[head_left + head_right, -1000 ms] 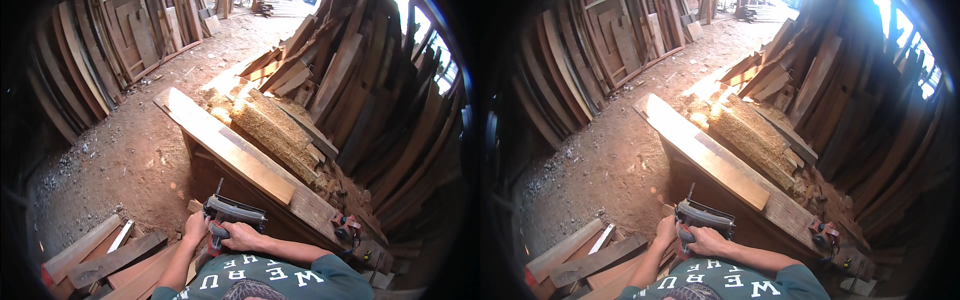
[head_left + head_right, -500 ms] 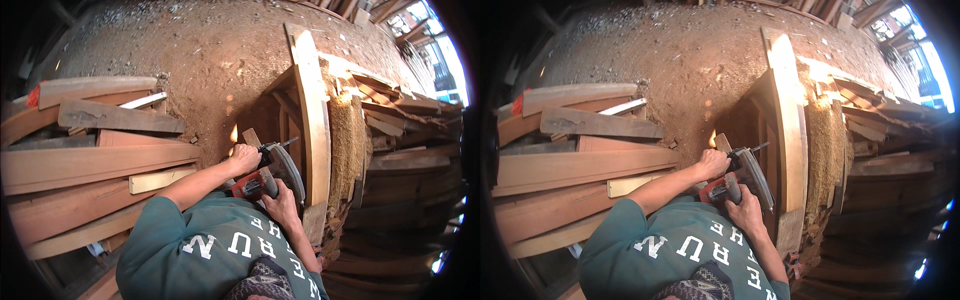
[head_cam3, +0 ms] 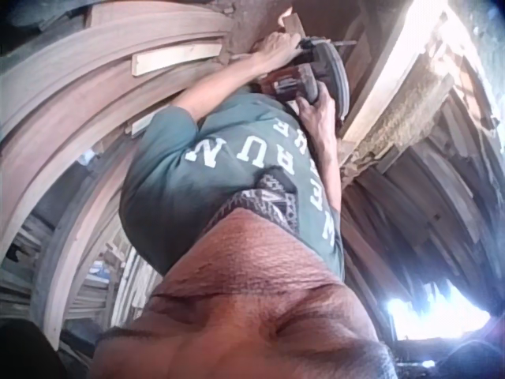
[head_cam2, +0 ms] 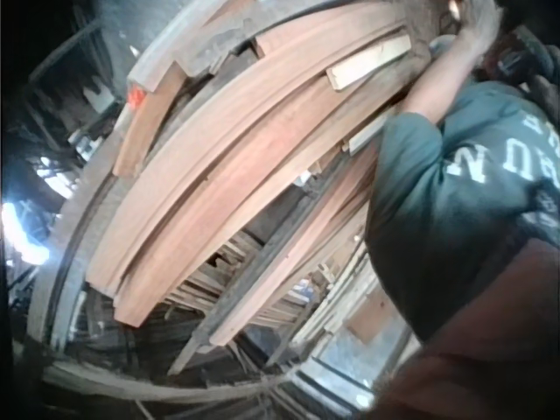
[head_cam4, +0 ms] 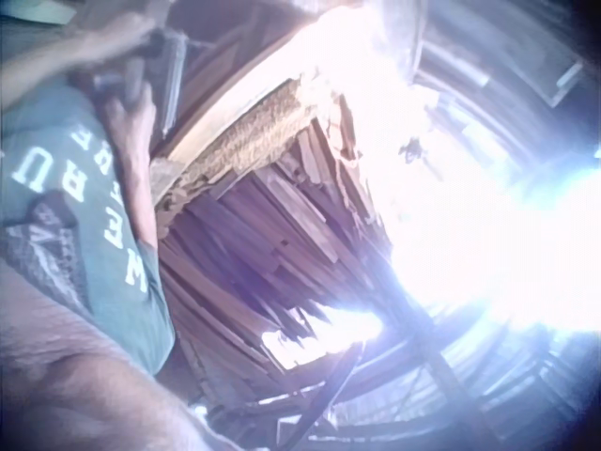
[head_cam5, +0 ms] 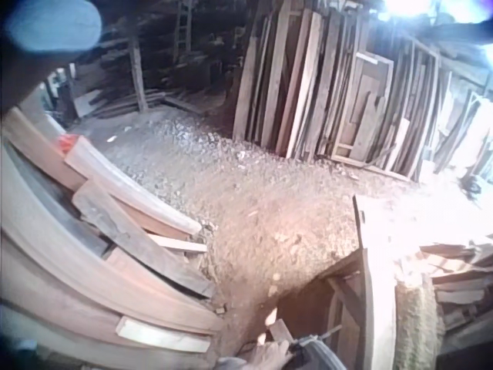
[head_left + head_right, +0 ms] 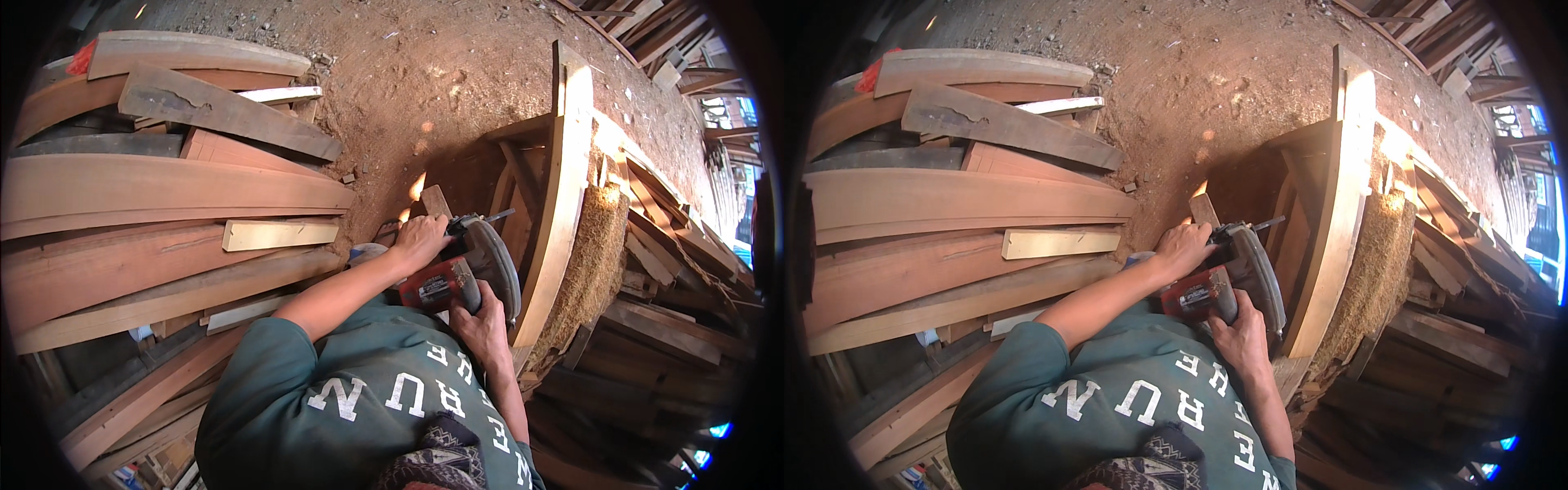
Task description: The person uses a circular saw to cut a long wooden plank on a workbench. After cutting, they use an electric sander to smooth the surface of the plank, flipping it over to sand both sides.
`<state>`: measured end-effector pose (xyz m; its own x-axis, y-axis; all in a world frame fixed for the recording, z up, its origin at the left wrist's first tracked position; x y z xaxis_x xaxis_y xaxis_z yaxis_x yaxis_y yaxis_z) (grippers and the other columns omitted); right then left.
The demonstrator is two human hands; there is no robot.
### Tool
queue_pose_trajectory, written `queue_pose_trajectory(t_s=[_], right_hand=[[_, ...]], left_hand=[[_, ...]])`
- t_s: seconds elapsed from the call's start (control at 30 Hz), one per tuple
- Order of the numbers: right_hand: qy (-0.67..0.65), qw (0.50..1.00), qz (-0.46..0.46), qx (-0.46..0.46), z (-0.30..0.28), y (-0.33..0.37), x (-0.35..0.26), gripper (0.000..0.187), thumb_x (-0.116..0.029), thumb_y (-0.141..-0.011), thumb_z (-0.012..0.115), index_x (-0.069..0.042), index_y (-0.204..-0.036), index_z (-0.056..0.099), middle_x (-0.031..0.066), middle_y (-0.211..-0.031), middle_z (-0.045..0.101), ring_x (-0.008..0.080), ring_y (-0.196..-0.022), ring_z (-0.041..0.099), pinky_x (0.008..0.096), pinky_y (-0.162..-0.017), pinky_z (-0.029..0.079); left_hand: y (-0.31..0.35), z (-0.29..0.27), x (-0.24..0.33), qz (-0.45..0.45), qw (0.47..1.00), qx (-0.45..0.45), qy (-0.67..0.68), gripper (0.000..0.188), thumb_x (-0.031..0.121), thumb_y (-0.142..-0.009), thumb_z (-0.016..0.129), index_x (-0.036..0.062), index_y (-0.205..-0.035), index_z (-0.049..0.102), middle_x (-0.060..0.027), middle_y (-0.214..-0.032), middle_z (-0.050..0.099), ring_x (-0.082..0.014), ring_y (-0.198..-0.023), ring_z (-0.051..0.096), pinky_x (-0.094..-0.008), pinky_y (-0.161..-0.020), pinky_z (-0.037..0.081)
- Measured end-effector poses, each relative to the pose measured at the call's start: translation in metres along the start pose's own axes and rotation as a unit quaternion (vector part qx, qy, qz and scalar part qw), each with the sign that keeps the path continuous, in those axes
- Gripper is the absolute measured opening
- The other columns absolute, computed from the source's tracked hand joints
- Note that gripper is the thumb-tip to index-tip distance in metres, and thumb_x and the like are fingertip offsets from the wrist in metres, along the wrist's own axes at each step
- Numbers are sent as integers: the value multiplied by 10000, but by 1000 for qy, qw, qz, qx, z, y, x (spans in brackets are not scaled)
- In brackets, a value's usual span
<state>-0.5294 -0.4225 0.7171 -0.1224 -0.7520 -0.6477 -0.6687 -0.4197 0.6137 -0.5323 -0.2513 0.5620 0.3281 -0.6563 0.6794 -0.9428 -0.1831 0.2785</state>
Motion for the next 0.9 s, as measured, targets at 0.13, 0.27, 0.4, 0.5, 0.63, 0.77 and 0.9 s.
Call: queue_pose_trajectory(t_s=[0.13, 0.27, 0.4, 0.5, 0.63, 0.77, 0.9], right_hand=[[29, 1000, 0, -2, 0, -3, -5, 439, -135, -901, 742, 31, -1297, 650, 264, -1016, 773, 357, -971, 783, 420, -889, 578], [13, 1000, 27, 7, -1, 0, 2, 432, -144, -901, 743, 18, -1292, 659, 262, -1003, 773, 359, -972, 784, 426, -891, 580], [5, 999, 0, 49, -3, 6, 21, 396, -147, -898, 745, 1, -1261, 685, 264, -991, 770, 360, -959, 787, 428, -879, 585], [6, 996, -33, 83, -10, 18, 26, 391, -114, -879, 757, -7, -1250, 695, 269, -978, 769, 375, -968, 792, 430, -869, 593], [-11, 992, -59, 108, -23, 41, 54, 355, -75, -864, 771, -7, -1206, 704, 224, -949, 767, 303, -902, 785, 404, -834, 588], [2, 988, -107, 114, -30, 71, 89, 359, -75, -843, 769, -16, -1190, 701, 244, -934, 751, 419, -889, 768, 441, -794, 594], [6, 986, -122, 111, -41, 110, 143, 429, -147, -819, 771, -33, -1226, 692, 259, -967, 756, 449, -929, 754, 507, -825, 596]], left_hand=[[2, 0, -3, 36, 998, 58, -1, 358, 286, -929, 806, 21, -1062, 605, -226, -1061, 726, -441, -1045, 712, -545, -867, 577], [-3, 8, -4, 18, 998, 57, 36, 389, 333, -903, 835, 36, -1042, 627, -205, -1083, 678, -429, -1062, 686, -534, -894, 554], [2, 8, -9, -33, 974, 122, 186, 433, 351, -879, 862, 25, -1074, 653, -165, -1033, 641, -357, -974, 658, -460, -868, 534], [7, 70, -76, -79, 940, 210, 255, 311, 206, -935, 783, -14, -1093, 632, -78, -957, 662, -147, -812, 630, -338, -746, 546], [34, 70, -31, -97, 957, -9, 274, 319, 143, -944, 749, -16, -1217, 700, -126, -1116, 754, -193, -943, 746, -355, -860, 599], [56, 80, 24, 1, 983, 83, 161, 326, 141, -893, 774, -2, -1186, 758, -211, -1083, 779, -350, -993, 761, -436, -903, 596], [84, 110, 65, 47, 989, 108, 89, 251, 94, -889, 753, -6, -1118, 776, -207, -1075, 766, -407, -1010, 731, -473, -931, 578]])
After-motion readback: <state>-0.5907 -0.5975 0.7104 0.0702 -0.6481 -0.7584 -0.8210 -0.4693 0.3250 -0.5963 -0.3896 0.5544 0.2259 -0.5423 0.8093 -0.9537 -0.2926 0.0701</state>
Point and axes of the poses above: each hand's wrist, its own y-axis away from the middle knuckle, its own z-axis out of the palm, x = y × z, the point moved 5 cm from there along -y, towards the middle knuckle
